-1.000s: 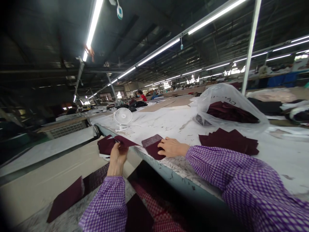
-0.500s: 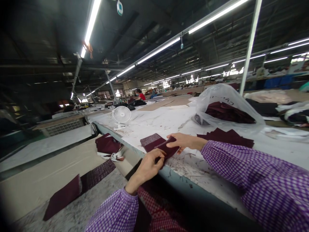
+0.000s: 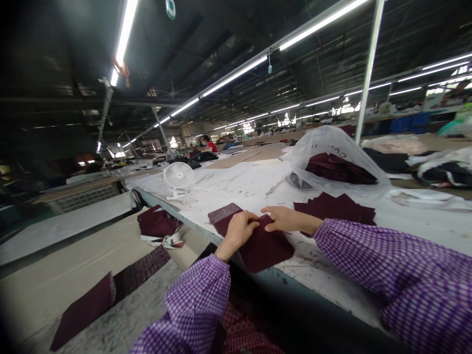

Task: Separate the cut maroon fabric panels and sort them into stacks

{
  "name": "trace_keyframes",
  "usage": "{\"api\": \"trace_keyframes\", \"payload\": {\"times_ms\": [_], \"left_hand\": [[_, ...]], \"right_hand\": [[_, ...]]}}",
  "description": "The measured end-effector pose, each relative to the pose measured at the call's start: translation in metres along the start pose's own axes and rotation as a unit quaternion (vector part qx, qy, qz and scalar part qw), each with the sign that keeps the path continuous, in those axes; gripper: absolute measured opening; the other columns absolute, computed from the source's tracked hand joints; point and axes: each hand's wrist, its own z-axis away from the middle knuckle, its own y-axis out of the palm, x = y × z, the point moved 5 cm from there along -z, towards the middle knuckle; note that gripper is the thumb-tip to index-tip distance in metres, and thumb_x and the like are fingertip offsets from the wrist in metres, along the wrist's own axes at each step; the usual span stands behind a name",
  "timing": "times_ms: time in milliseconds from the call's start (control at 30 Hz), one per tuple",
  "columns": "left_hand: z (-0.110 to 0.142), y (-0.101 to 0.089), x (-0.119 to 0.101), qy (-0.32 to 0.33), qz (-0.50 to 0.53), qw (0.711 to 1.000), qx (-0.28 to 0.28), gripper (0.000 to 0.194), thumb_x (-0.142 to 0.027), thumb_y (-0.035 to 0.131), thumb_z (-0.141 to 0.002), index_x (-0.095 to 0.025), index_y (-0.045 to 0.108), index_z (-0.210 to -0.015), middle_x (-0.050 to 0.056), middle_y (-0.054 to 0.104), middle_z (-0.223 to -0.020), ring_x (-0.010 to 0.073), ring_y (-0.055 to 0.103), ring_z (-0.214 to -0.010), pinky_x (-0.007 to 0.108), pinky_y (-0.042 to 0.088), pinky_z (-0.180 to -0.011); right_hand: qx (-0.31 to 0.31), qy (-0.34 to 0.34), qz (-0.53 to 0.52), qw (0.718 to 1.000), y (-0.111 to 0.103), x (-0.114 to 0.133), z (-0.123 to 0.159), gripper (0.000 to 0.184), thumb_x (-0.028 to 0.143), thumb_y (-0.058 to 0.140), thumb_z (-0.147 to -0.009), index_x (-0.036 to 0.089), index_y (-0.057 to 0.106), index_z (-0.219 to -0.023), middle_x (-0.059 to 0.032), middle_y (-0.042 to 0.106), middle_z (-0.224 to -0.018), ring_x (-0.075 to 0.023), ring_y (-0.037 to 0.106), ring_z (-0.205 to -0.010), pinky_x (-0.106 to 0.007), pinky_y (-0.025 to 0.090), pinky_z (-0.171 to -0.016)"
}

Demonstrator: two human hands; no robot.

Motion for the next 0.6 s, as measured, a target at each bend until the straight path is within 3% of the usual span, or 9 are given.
{"api": "trace_keyframes", "payload": {"times_ms": [100,200,333,500,600], "left_hand": [[0.0,0.016,-0.003,0.046,-0.062,0.997,0.013,0.023,-0.019,0.052,-0.084,-0.025,0.07,-0.097,0.004,0.064,-0.095,0.0198,0.057,-0.095,0.03,0.045,-0.085],[0.002,0.023,-0.003,0.067,-0.091,0.994,0.01,0.027,-0.019,0.048,-0.087,-0.026,0.069,-0.102,0.004,0.061,-0.093,0.0198,0.055,-0.094,0.029,0.045,-0.081],[0.005,0.023,-0.003,0.078,-0.102,0.992,0.008,0.029,-0.02,0.045,-0.089,-0.029,0.068,-0.105,0.004,0.058,-0.091,0.0191,0.053,-0.091,0.028,0.044,-0.079],[0.007,0.022,-0.006,0.079,-0.105,0.991,0.016,0.03,-0.02,0.044,-0.089,-0.028,0.068,-0.105,0.004,0.057,-0.091,0.0193,0.052,-0.091,0.028,0.043,-0.079],[0.008,0.021,-0.007,0.082,-0.111,0.99,0.009,0.031,-0.021,0.041,-0.091,-0.028,0.068,-0.106,0.005,0.057,-0.091,0.0195,0.051,-0.091,0.029,0.043,-0.078]], "right_hand": [[-0.035,0.006,0.094,0.995,-0.011,-0.019,0.003,0.042,0.028,0.048,-0.08,0.012,0.058,-0.118,-0.0071,0.07,-0.076,-0.0226,0.064,-0.074,-0.032,0.046,-0.071],[-0.059,-0.053,0.147,0.986,-0.015,-0.026,0.003,0.029,0.025,0.045,-0.082,0.017,0.068,-0.097,-0.0073,0.07,-0.085,-0.0211,0.063,-0.079,-0.03,0.044,-0.072],[-0.065,-0.119,0.186,0.973,-0.009,-0.023,0.002,0.026,0.021,0.045,-0.082,0.018,0.069,-0.092,-0.0074,0.068,-0.092,-0.0194,0.061,-0.081,-0.028,0.042,-0.074],[-0.06,-0.132,0.222,0.964,-0.003,-0.013,0.002,0.019,0.018,0.047,-0.083,0.017,0.066,-0.083,-0.0059,0.065,-0.087,-0.0175,0.058,-0.077,-0.026,0.04,-0.07],[-0.059,-0.147,0.289,0.944,0.0,-0.008,0.004,0.02,0.017,0.044,-0.086,0.017,0.063,-0.081,-0.0061,0.063,-0.085,-0.0162,0.056,-0.073,-0.026,0.038,-0.065]]}}
